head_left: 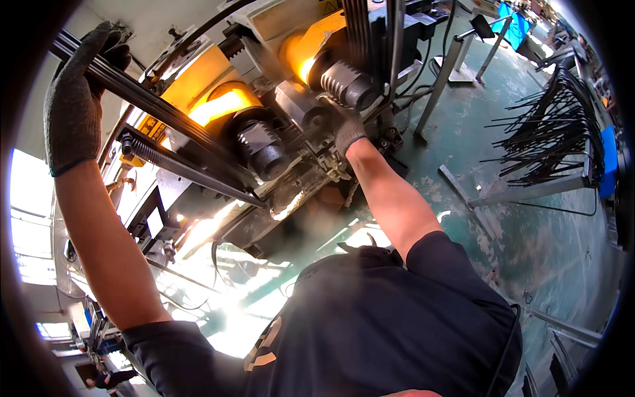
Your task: The person repeatedly picks up bundles of long metal rods from a floor rack and feeds them into a bending machine. The rods are bent into U-shapes and then placed into a collection rack. The process is repeated continuously throughout the clip.
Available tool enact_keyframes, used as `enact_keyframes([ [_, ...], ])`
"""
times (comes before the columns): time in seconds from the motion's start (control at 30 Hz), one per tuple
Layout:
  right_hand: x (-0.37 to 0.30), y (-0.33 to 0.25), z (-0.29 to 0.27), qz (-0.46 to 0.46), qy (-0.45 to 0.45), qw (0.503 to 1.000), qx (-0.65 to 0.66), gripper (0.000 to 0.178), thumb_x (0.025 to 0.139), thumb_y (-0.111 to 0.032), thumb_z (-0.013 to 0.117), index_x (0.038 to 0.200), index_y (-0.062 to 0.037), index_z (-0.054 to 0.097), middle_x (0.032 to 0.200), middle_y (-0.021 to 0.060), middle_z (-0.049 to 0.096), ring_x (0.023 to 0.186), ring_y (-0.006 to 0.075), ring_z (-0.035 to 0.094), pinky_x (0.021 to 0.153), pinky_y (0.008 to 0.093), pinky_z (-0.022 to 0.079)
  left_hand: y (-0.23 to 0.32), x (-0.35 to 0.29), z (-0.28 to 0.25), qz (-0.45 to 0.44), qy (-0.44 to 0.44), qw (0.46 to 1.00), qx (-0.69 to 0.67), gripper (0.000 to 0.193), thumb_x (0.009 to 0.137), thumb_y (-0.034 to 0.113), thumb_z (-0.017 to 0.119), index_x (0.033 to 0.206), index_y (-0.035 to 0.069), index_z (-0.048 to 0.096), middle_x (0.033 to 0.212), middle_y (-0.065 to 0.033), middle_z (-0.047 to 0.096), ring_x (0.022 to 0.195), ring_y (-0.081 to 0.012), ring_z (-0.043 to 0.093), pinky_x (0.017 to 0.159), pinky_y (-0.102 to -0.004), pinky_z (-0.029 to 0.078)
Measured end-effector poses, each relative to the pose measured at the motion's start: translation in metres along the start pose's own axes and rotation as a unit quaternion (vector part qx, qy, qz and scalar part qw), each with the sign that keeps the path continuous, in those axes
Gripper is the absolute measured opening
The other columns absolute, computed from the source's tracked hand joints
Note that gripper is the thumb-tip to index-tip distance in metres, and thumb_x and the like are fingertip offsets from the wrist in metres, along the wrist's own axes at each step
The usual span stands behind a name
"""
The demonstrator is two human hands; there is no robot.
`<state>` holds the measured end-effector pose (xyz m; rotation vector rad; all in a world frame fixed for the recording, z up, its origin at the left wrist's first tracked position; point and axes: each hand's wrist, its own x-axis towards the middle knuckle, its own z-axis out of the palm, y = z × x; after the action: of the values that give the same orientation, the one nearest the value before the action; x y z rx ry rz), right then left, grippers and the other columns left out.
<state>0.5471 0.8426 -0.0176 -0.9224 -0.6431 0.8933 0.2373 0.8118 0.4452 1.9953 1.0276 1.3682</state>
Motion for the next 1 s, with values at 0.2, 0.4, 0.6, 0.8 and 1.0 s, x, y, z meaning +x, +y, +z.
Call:
enact_keyframes([
  [0.2,-0.034,-0.068,0.001,0.183,0.028,0.982,-0.019,0.026,0.091,-0.029,0.071,0.104,-0.0063,0.069,0.093,0.0055,0.068,0.077,0.0183,0.064,0.061,0.0362,0.051,-0.013,-0.011,-0.013,0.098,-0.074,0.971,0.206,0.031,0.105,0.021,0.058,0.131,0.01,0.069,0.119,-0.0151,0.073,0.112,-0.0224,0.071,0.107,-0.0362,0.051],
  [0.4,-0.032,-0.061,0.001,0.257,0.018,0.966,0.009,0.029,0.087,-0.035,0.073,0.108,-0.0156,0.068,0.104,0.0029,0.065,0.094,0.0219,0.057,0.066,0.0513,0.046,-0.013,-0.013,-0.009,-0.046,-0.026,0.991,0.125,0.033,0.101,0.033,0.066,0.122,0.008,0.074,0.111,-0.0123,0.077,0.11,-0.0218,0.072,0.109,-0.0365,0.046],
  [0.6,-0.034,-0.06,0.003,0.179,0.0,0.984,0.01,0.033,0.089,-0.031,0.075,0.107,-0.0046,0.069,0.093,0.0066,0.068,0.079,0.0191,0.065,0.06,0.0398,0.051,-0.01,-0.015,-0.012,-0.058,-0.021,0.985,0.161,0.041,0.101,0.041,0.064,0.121,0.007,0.074,0.113,-0.0131,0.077,0.114,-0.0215,0.07,0.112,-0.0393,0.043],
  [0.8,-0.038,-0.077,0.01,0.147,0.023,0.987,-0.053,0.031,0.092,-0.025,0.074,0.11,-0.0005,0.07,0.096,0.0093,0.071,0.087,0.0183,0.069,0.07,0.035,0.053,-0.008,-0.016,-0.008,-0.09,-0.002,0.983,0.159,0.039,0.103,0.035,0.061,0.126,0.005,0.071,0.115,-0.0161,0.075,0.113,-0.0223,0.071,0.11,-0.0381,0.047],
  [1.0,-0.027,-0.043,-0.016,-0.082,-0.094,0.905,-0.408,0.029,0.102,-0.016,0.052,0.126,-0.0146,0.069,0.115,0.0157,0.073,0.104,0.0283,0.07,0.091,0.0387,0.055,-0.003,-0.014,-0.007,-0.094,-0.02,0.985,0.145,0.038,0.101,0.03,0.066,0.126,0.003,0.069,0.116,-0.0152,0.075,0.11,-0.021,0.072,0.104,-0.0365,0.053],
])
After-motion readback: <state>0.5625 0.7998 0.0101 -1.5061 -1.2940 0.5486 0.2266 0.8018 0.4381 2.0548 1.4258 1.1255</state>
